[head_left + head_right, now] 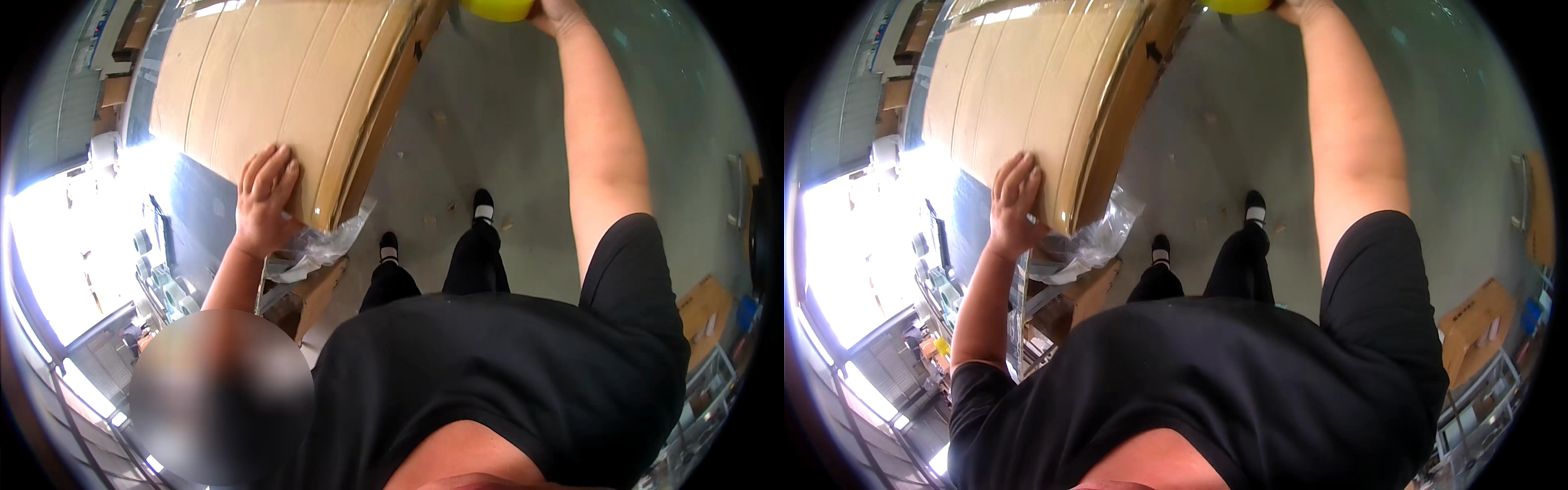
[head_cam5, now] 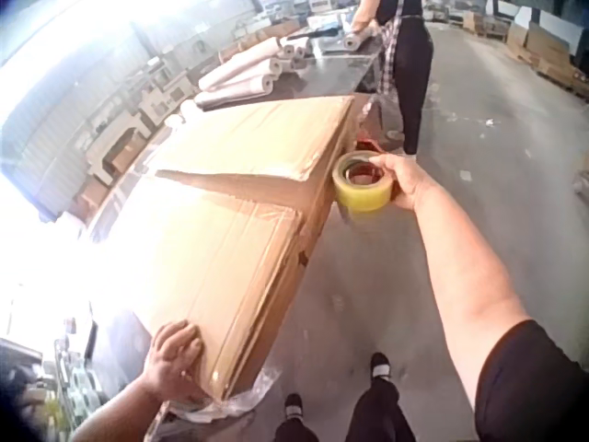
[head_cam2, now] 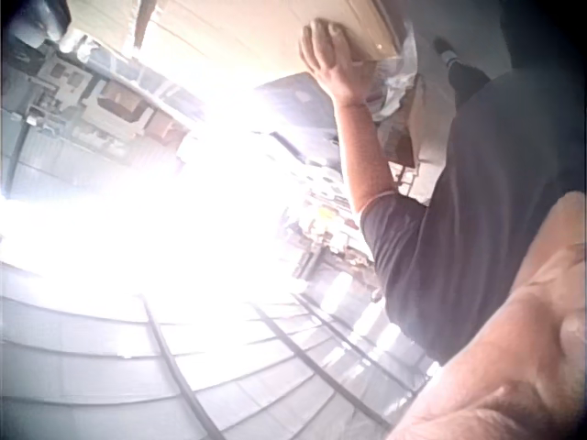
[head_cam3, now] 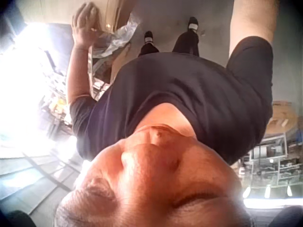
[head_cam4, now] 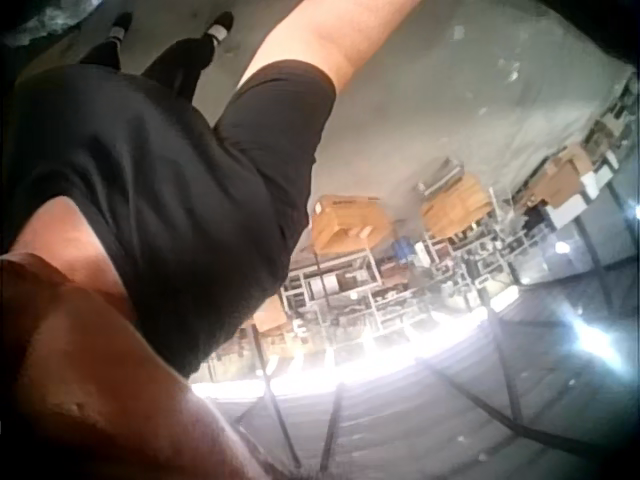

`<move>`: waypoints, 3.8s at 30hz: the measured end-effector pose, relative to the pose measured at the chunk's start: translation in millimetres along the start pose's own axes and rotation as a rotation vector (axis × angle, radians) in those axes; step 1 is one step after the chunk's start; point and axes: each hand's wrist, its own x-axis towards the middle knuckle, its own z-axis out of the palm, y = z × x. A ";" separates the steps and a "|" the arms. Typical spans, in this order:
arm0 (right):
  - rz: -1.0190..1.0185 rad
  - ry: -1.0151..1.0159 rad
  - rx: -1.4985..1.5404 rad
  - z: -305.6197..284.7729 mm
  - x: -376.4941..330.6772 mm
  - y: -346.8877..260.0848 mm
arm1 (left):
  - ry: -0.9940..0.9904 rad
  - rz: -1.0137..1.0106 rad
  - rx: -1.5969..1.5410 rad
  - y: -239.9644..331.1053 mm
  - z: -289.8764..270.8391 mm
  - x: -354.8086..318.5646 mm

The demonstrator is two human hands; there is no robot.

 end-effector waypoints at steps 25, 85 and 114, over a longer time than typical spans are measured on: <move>-0.168 0.421 -0.037 391.5 -316.3 316.1 | 0.036 0.025 0.041 -12.6 3.7 -17.5; 0.182 0.243 -0.225 -112.5 -11.1 -34.9 | -0.211 -0.828 0.138 134.1 -12.3 -59.1; -0.098 0.245 -0.077 333.5 -354.5 292.5 | -0.195 -0.239 0.007 18.3 21.4 -51.9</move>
